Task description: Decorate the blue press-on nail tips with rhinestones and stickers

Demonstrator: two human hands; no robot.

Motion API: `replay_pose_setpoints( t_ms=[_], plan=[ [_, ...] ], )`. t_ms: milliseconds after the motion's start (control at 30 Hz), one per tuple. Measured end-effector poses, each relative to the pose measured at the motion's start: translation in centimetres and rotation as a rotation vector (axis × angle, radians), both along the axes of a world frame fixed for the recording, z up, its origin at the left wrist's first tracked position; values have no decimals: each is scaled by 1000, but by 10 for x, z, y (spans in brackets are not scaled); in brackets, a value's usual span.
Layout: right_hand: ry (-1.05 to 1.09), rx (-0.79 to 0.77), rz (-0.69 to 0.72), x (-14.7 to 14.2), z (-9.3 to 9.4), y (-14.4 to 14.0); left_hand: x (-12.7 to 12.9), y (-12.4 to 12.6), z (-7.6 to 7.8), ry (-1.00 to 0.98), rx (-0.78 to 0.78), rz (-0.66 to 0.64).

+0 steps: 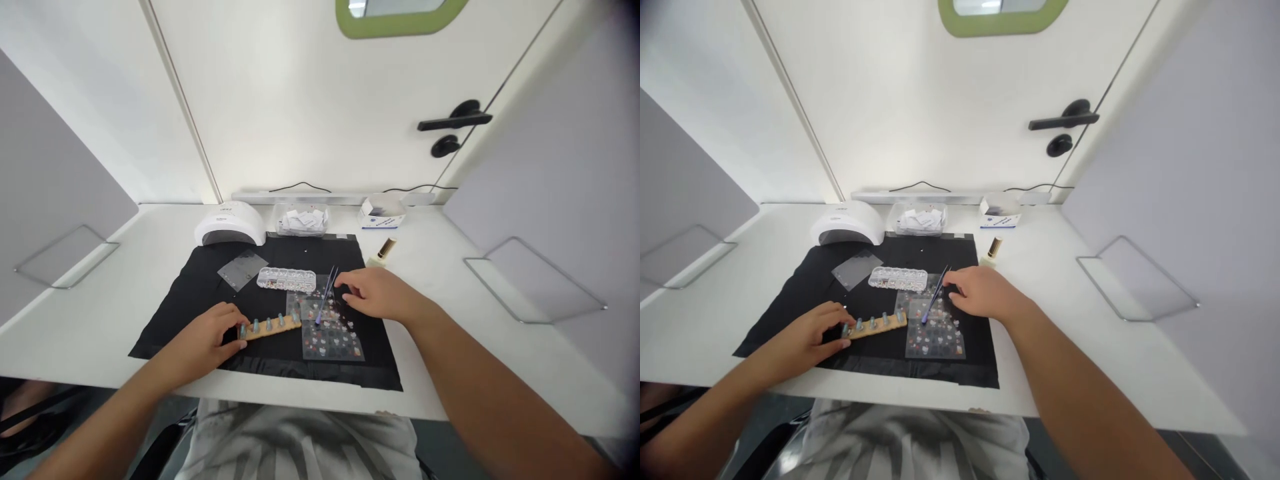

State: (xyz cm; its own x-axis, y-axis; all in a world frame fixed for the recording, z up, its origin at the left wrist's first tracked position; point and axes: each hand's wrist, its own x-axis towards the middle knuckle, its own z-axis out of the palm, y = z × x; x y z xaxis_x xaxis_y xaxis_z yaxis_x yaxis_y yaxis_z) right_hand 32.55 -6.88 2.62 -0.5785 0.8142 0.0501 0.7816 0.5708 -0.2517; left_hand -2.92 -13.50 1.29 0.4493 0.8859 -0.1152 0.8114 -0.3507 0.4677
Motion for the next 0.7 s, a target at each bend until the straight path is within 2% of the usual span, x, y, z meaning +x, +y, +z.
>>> replay_pose_setpoints(
  t_ms=[167,300,433,567,633,700],
  plan=[
    [-55,54,-13,-3,-6,3,6,26,7,13,-51,-94],
    [-92,85,-6,-6,-13,7,6,36,12,44,-65,-120],
    [-117,101,30,-12,-18,12,-8,51,37,62,-4,-164],
    [-131,114,57,-16,-24,18,-22,90,67,-35,-8,-156],
    [-134,125,64,-16,-26,21,-23,112,71,-162,-24,-137],
    [-136,140,81,-15,-27,23,-20,131,62,-269,19,-87]
  ],
)
